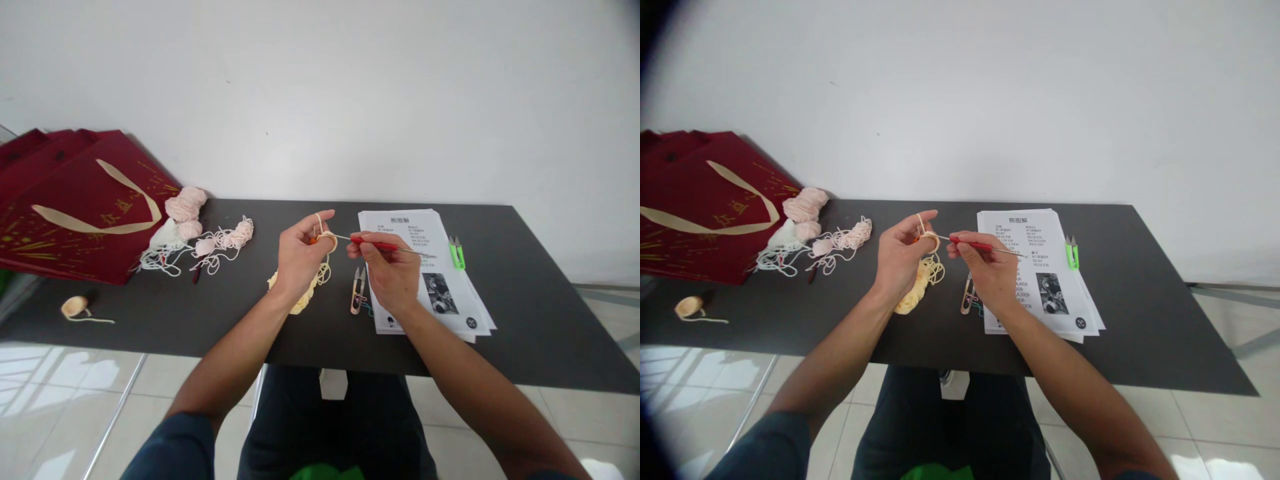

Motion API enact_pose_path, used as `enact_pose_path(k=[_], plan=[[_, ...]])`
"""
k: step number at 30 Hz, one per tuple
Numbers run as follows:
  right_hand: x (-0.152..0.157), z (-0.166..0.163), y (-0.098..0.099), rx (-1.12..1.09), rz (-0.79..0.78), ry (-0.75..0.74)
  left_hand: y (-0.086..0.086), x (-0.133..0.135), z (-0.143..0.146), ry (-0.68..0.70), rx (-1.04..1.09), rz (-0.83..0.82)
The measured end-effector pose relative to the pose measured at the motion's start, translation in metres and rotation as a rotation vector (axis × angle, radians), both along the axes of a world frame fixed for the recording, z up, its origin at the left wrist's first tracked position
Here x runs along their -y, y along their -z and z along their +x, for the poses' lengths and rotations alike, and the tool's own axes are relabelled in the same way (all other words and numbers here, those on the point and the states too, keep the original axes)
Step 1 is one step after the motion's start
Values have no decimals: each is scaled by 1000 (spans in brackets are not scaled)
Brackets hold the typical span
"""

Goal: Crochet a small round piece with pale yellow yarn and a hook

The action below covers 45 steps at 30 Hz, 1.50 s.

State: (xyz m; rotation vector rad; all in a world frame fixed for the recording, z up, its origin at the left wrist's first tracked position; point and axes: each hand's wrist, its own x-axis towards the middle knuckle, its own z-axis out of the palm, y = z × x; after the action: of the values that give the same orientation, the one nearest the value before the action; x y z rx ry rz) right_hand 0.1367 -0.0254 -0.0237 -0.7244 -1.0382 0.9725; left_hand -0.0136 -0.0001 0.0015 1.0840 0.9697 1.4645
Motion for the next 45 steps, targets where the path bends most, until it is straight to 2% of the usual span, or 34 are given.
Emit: enact_pose_path(k=[8,12,20,23,26,30,34,38,42,45], plan=[[2,2,-5,146,119,46,-5,0,2,51,78,-136],[1,5,-6,249,217,140,-4,0,2,27,100,-134],[6,13,-4,583,430,255,2,2,3,-83,-208,-54],[8,12,-9,538,395,260,2,3,2,-132,-288,40],[8,12,-14,361,252,236,2,4,1,-114,-296,102],[3,14,-17,127,101,122,2,2,-1,-26,-178,59],[1,15,-17,32,88,60,3,0,-2,31,-43,28],[5,13,-20,80,115,80,0,-2,-3,108,71,-41],[12,13,-24,265,204,167,-6,-2,-3,162,134,-118],[15,16,-25,362,276,154,-7,-3,-4,197,163,-170]])
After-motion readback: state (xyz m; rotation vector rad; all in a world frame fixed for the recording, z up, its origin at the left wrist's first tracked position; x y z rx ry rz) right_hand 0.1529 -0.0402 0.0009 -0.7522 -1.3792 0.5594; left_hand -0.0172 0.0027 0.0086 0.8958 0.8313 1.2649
